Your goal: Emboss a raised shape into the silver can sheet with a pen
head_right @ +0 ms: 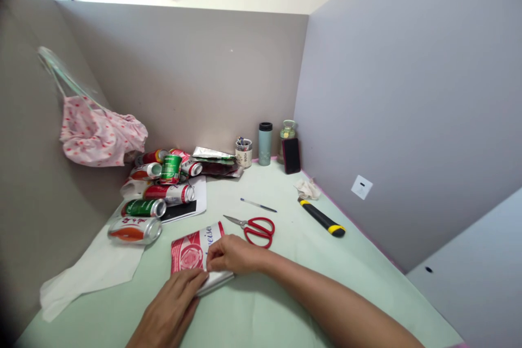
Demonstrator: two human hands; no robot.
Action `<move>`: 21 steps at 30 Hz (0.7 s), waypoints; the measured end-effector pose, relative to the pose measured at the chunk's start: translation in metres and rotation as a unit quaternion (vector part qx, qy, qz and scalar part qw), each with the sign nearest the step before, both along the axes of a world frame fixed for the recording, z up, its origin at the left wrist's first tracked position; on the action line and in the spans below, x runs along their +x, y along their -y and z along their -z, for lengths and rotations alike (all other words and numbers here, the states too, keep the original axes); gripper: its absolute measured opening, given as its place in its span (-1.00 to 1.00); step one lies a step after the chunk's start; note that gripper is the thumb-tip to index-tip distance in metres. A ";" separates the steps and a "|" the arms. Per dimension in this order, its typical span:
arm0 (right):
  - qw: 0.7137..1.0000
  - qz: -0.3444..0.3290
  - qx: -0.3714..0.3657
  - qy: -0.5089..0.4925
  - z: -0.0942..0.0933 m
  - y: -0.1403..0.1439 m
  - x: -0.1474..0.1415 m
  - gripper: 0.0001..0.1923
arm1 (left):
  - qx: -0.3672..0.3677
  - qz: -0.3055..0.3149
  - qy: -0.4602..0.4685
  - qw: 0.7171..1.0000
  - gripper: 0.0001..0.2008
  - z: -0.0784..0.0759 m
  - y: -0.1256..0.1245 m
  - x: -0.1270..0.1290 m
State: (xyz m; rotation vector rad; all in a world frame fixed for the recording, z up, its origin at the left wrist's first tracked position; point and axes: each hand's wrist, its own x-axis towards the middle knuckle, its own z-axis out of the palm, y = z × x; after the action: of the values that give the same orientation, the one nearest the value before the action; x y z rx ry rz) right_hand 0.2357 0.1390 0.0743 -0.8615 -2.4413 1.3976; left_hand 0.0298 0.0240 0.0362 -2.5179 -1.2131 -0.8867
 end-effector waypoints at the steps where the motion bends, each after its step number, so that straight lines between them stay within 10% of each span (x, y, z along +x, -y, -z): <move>1: 1.000 0.003 0.020 0.001 -0.003 0.002 0.000 -0.89 | -0.008 -0.002 0.004 1.000 -0.64 0.000 0.000 0.000; 13: 0.918 -0.117 0.368 0.095 -0.040 0.025 0.019 -0.65 | -0.159 0.018 0.103 0.982 -0.59 -0.001 -0.008 -0.010; 21: 0.937 -0.120 0.305 0.124 -0.039 0.025 0.018 -0.87 | -0.345 0.010 0.152 0.926 -0.61 -0.015 -0.018 -0.019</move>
State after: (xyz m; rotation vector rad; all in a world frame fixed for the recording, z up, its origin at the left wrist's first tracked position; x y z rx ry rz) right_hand 0.2533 0.1141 0.1137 -0.6255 -2.9876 0.5176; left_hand 0.0104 0.0417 0.0511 -2.9913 -1.8765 -1.0194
